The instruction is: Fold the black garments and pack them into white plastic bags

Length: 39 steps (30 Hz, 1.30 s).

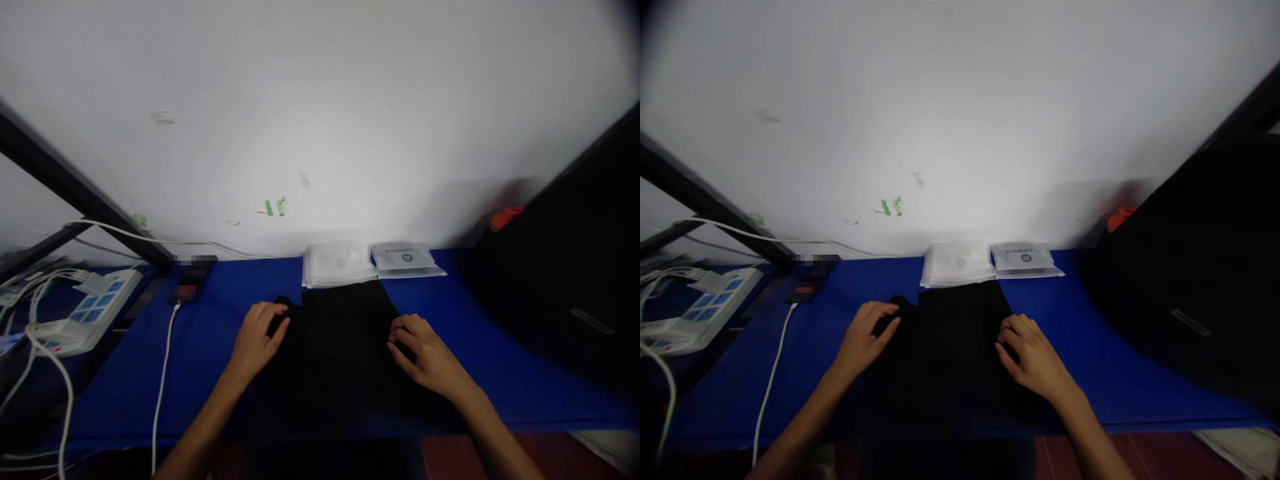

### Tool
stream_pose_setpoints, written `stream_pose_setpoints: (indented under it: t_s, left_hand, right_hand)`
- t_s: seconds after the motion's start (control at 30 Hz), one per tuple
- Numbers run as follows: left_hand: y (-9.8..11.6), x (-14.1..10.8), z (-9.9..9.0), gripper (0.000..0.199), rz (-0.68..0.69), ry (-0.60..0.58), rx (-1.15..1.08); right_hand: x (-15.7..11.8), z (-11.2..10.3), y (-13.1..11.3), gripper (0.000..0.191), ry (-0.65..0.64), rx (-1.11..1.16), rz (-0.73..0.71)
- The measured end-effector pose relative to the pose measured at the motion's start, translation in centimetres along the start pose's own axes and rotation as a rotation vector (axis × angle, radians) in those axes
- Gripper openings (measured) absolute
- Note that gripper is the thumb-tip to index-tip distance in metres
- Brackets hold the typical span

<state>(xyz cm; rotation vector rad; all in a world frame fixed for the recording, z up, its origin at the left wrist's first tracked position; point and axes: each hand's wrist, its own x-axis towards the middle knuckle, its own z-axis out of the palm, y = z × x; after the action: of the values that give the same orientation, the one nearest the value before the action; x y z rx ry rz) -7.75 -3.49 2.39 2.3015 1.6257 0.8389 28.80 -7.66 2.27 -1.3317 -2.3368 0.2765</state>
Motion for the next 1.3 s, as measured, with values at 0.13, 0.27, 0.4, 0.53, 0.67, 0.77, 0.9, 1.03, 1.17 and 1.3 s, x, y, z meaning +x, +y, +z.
stream_pose_setpoints:
  t_s: [0.13,0.27,0.4,0.53,0.67,0.77,0.9,1.03,1.17,1.3]
  left_hand:
    - [-2.6,1.5,0.8,0.031,-0.159,0.028,0.070]
    - [-1.7,0.6,-0.8,0.011,0.017,0.042,-0.118]
    - [0.0,-2.0,-3.1,0.008,0.177,-0.215,-0.222]
    - [-0.5,-3.7,-3.2,0.017,0.124,-0.377,-0.163]
    - [-2.1,-4.1,-1.4,0.016,-0.085,-0.196,-0.067]
    - [-2.8,-4.3,-1.1,0.028,-0.137,-0.163,-0.015]
    - [-3.2,-3.9,-3.2,0.018,-0.160,-0.203,-0.106]
    - [-2.6,-2.2,-5.3,0.029,-0.366,-0.044,-0.115]
    - [0.8,-0.6,-2.9,0.045,-0.366,0.274,-0.057]
    - [4.9,-0.8,1.6,0.035,-0.099,0.131,-0.077]
  right_hand:
    - [1.6,0.5,-0.6,0.014,0.109,0.020,0.001]
    - [2.3,1.3,-0.9,0.012,0.114,0.055,-0.036]
    - [2.0,2.2,-0.5,0.011,0.154,0.085,-0.036]
    - [1.5,2.8,0.1,0.010,0.224,0.125,-0.007]
    - [1.3,3.1,0.4,0.010,0.290,0.164,0.024]
    - [1.1,3.1,0.6,0.010,0.351,0.187,0.061]
    - [1.0,3.2,1.0,0.010,0.406,0.223,0.100]
    - [1.0,3.3,1.2,0.009,0.419,0.248,0.114]
    - [1.1,3.4,1.1,0.009,0.399,0.255,0.112]
    - [1.2,3.3,0.9,0.010,0.387,0.264,0.113]
